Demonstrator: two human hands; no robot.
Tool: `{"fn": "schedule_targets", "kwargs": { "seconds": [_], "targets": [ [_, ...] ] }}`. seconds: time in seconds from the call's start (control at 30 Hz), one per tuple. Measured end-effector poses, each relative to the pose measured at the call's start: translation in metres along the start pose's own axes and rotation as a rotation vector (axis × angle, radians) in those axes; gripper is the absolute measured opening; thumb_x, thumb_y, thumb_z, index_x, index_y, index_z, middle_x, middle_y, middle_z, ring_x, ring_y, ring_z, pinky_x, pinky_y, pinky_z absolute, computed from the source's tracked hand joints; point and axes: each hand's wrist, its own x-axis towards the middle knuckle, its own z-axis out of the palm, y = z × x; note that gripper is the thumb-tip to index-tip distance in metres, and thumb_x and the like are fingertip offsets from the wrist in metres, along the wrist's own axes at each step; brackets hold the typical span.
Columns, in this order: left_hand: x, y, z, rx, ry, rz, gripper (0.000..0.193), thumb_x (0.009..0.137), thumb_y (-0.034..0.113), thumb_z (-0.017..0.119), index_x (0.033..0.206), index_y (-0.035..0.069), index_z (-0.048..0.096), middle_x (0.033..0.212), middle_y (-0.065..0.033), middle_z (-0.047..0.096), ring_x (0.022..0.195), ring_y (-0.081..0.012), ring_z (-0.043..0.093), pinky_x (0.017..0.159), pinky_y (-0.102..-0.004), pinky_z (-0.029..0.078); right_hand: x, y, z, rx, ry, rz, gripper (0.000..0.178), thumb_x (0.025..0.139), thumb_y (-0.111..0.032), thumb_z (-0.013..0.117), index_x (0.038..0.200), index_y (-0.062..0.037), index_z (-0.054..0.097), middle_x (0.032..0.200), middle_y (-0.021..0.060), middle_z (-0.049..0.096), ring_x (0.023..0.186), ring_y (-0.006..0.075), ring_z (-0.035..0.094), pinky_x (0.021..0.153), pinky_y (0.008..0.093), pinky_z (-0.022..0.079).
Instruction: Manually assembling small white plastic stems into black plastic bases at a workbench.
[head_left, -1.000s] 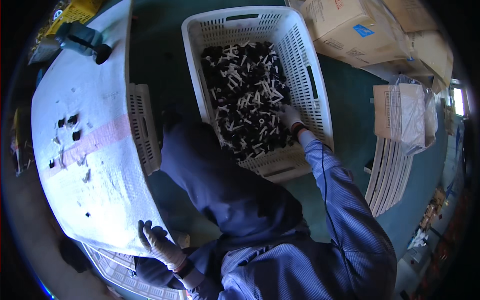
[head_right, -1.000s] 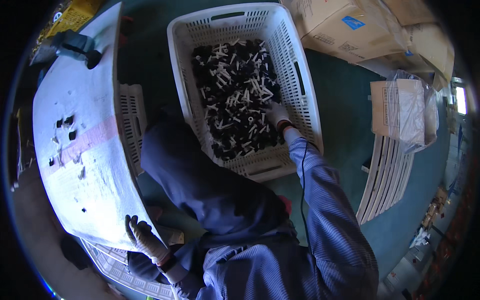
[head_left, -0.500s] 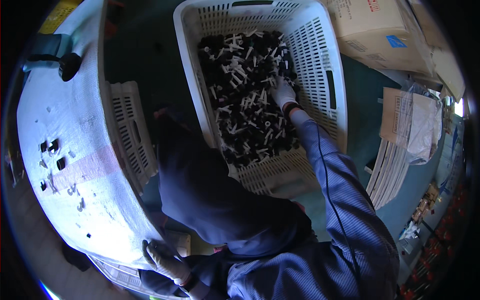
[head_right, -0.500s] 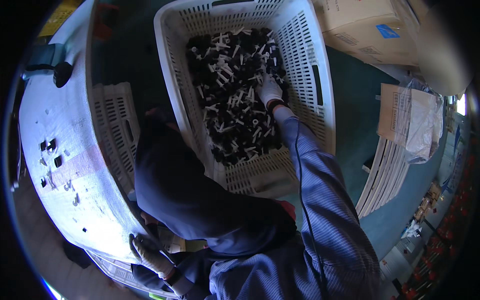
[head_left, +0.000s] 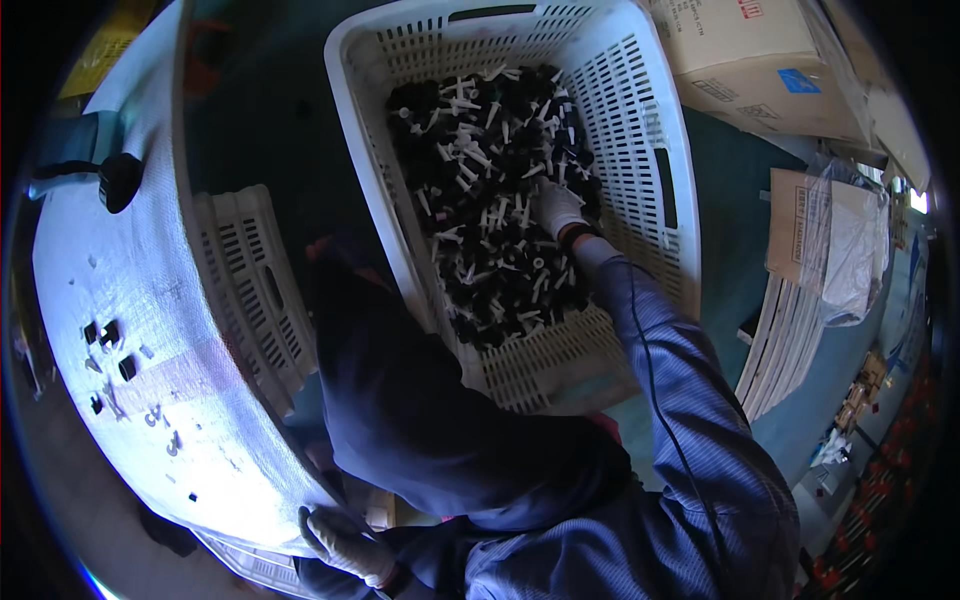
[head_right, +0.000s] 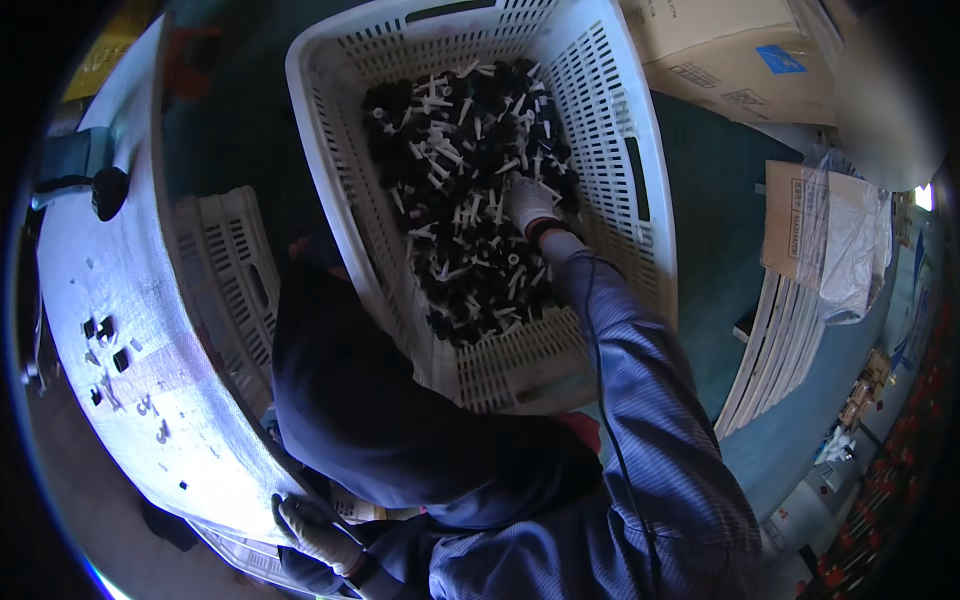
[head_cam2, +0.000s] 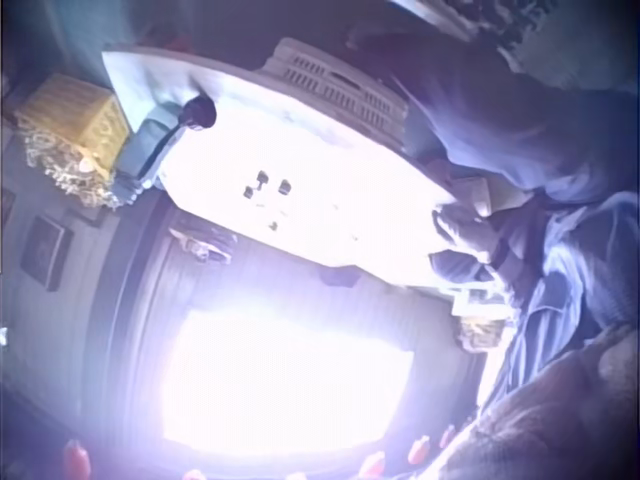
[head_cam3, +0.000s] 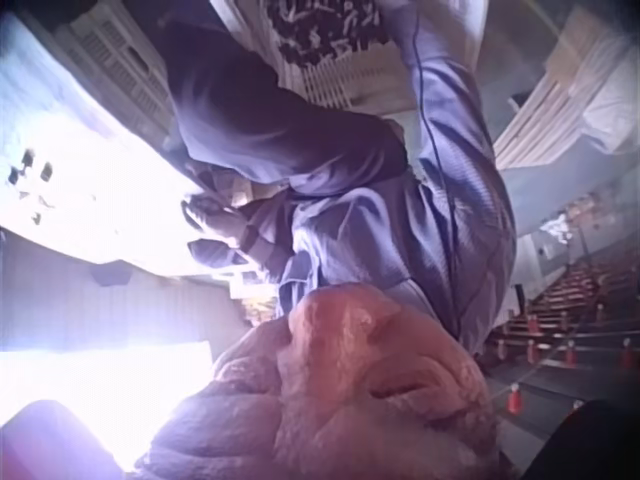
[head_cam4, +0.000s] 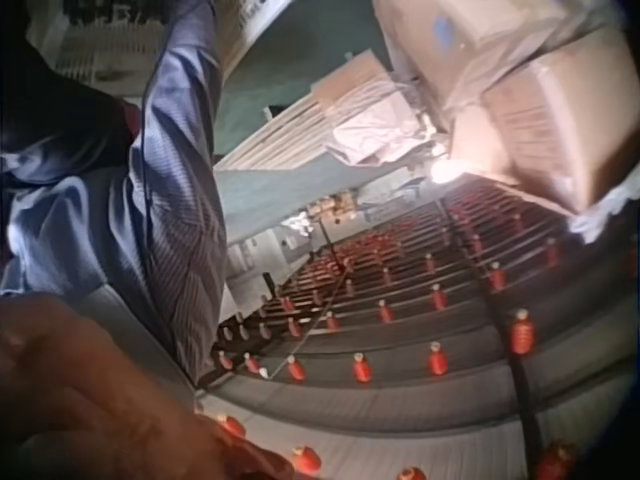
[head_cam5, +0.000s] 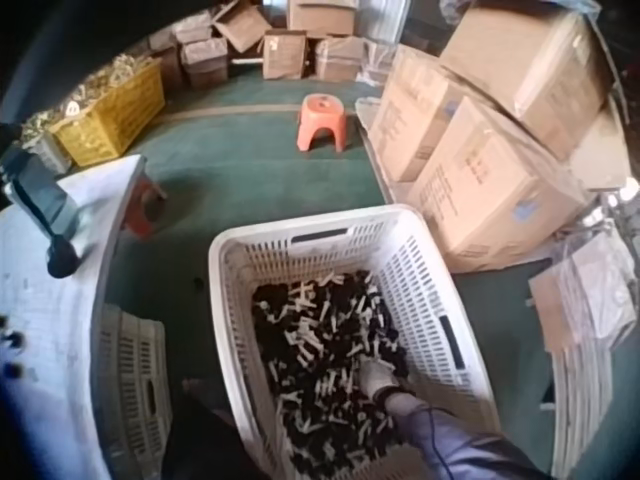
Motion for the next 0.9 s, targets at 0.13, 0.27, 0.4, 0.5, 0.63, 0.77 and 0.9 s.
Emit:
{"fn": "schedule_targets", "kwargs": {
  "seconds": [0.13,0.27,0.4,0.5,0.63,0.77,0.9],
  "targets": [
    [-0.006,0.005,0.007,0.025,0.008,0.027,0.035,0.095,0.023,0.061,0.124,0.005,0.06,0.079,0.003,0.054,0.07,-0.0047,0.051,0.066,-0.0172,0.041,0.015,0.006,-0.012,-0.023,0.025,0.037,0.038,0.091,-0.032,0.053,0.121,-0.0092,0.056,0.109,0.0243,0.065,0.104,0.0409,0.062,0.089,0.0497,0.049],
    [-0.007,0.007,0.007,0.072,0.015,0.051,0.041,0.096,0.028,0.057,0.124,-0.001,0.058,0.092,-0.0036,0.056,0.081,-0.0131,0.053,0.075,-0.0262,0.045,0.039,-0.016,-0.02,0.026,0.143,-0.003,0.04,0.091,-0.032,0.051,0.124,-0.0093,0.055,0.11,0.0255,0.064,0.104,0.0409,0.061,0.09,0.0499,0.049],
    [0.006,-0.008,-0.007,0.147,0.046,0.044,0.043,0.096,0.029,0.057,0.125,-0.002,0.057,0.091,-0.0041,0.055,0.08,-0.014,0.052,0.073,-0.0256,0.045,0.079,-0.045,-0.038,0.161,0.216,-0.182,0.04,0.092,-0.034,0.049,0.124,-0.0095,0.056,0.115,0.0267,0.062,0.106,0.0426,0.06,0.091,0.0493,0.047],
    [0.004,-0.006,0.003,0.109,0.099,0.121,0.032,0.095,0.023,0.059,0.121,0.004,0.061,0.063,0.0089,0.039,0.052,-0.001,0.033,0.049,-0.0187,0.025,0.104,-0.072,-0.053,0.183,0.256,-0.05,0.046,0.091,-0.038,0.053,0.13,-0.012,0.054,0.12,0.0238,0.062,0.111,0.0411,0.058,0.094,0.0476,0.046],
    [-0.008,0.008,0.016,0.084,0.06,0.033,0.033,0.096,0.026,0.057,0.12,0.003,0.06,0.061,0.0064,0.042,0.051,-0.0019,0.035,0.049,-0.0186,0.027,0.138,-0.083,-0.06,0.153,0.223,-0.145,0.056,0.086,-0.042,0.06,0.133,-0.0117,0.054,0.125,0.0228,0.059,0.116,0.0397,0.056,0.097,0.0458,0.046],
    [-0.011,0.006,0.027,0.17,0.065,0.085,0.034,0.098,0.028,0.055,0.119,0.002,0.06,0.06,0.0042,0.044,0.049,-0.0031,0.038,0.048,-0.0193,0.028,0.174,-0.076,-0.058,-0.052,0.185,-0.171,0.053,0.082,-0.039,0.062,0.126,-0.009,0.059,0.125,0.0212,0.06,0.116,0.0378,0.057,0.097,0.0468,0.047],
    [-0.01,0.013,0.024,0.15,0.135,0.12,0.034,0.098,0.028,0.054,0.119,0.002,0.059,0.058,0.0049,0.043,0.049,-0.0028,0.037,0.047,-0.0193,0.028,0.145,-0.1,-0.04,0.061,0.095,-0.236,0.057,0.084,-0.042,0.061,0.129,-0.0085,0.057,0.127,0.022,0.059,0.118,0.0391,0.055,0.098,0.0455,0.046]
  ]
}}
